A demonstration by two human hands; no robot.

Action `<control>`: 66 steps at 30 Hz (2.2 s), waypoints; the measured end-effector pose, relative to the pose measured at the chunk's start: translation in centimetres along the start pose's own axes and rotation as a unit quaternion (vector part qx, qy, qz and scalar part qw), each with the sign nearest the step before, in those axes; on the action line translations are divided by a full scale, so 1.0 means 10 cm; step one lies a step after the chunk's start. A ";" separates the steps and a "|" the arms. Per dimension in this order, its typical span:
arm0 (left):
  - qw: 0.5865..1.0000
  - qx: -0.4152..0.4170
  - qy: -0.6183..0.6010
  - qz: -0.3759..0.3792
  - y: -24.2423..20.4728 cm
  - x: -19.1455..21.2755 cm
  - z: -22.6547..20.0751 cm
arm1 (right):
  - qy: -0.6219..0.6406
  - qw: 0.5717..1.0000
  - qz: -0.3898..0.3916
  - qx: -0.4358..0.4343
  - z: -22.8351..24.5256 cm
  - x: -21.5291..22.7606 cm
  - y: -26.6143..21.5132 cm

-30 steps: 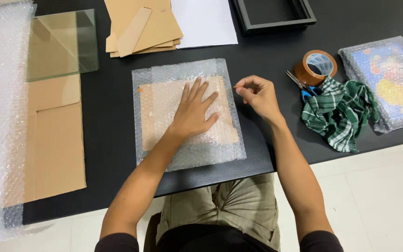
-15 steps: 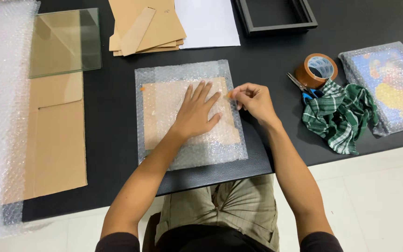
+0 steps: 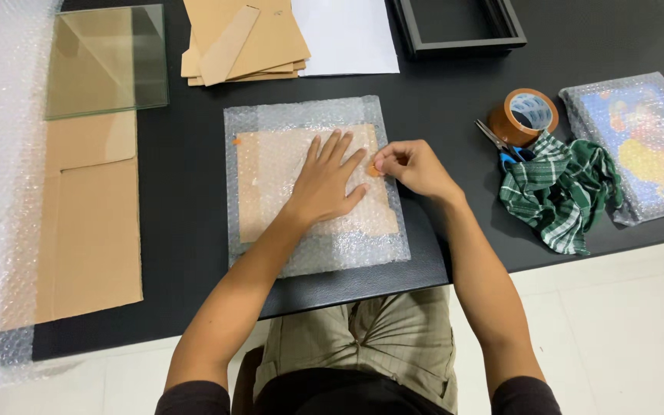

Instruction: The person wraps a cardboard backing in bubble wrap by hand and secures it with tape using scissors to cut the pieces.

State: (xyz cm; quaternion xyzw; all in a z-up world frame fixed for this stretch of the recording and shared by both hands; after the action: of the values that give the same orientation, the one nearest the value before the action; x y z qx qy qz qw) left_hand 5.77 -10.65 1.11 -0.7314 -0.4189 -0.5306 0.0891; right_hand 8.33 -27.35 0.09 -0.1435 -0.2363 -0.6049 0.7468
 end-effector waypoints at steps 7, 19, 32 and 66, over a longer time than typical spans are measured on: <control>1.000 0.012 0.000 0.004 0.00 0.01 -0.01 | -0.073 0.990 0.123 0.020 0.58 0.06 0.07; 1.000 0.018 -0.013 -0.001 0.01 0.05 -0.02 | -0.105 0.987 0.115 0.025 0.59 0.02 0.17; 0.999 0.028 -0.018 0.008 0.01 0.00 0.00 | -0.218 0.973 0.074 0.034 0.61 0.02 0.14; 0.990 0.021 -0.142 0.009 0.00 0.34 0.12 | -0.277 0.919 -0.112 0.256 0.59 -0.12 -0.26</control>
State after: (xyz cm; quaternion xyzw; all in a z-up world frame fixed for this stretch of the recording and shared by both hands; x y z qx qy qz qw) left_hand 6.89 -8.21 3.48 -0.8013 -0.4318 -0.4111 0.0489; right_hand 4.51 -23.97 4.24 -0.0825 -0.5952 -0.5394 0.5899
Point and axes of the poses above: each hand's wrist, its own y-axis towards the middle knuckle, its own x-axis out of the back of the hand, z = x × y, the point moved 8 cm from there along y, towards the middle knuckle, and after that the axes turned 12 degrees about -y, right-handed, at the moved point
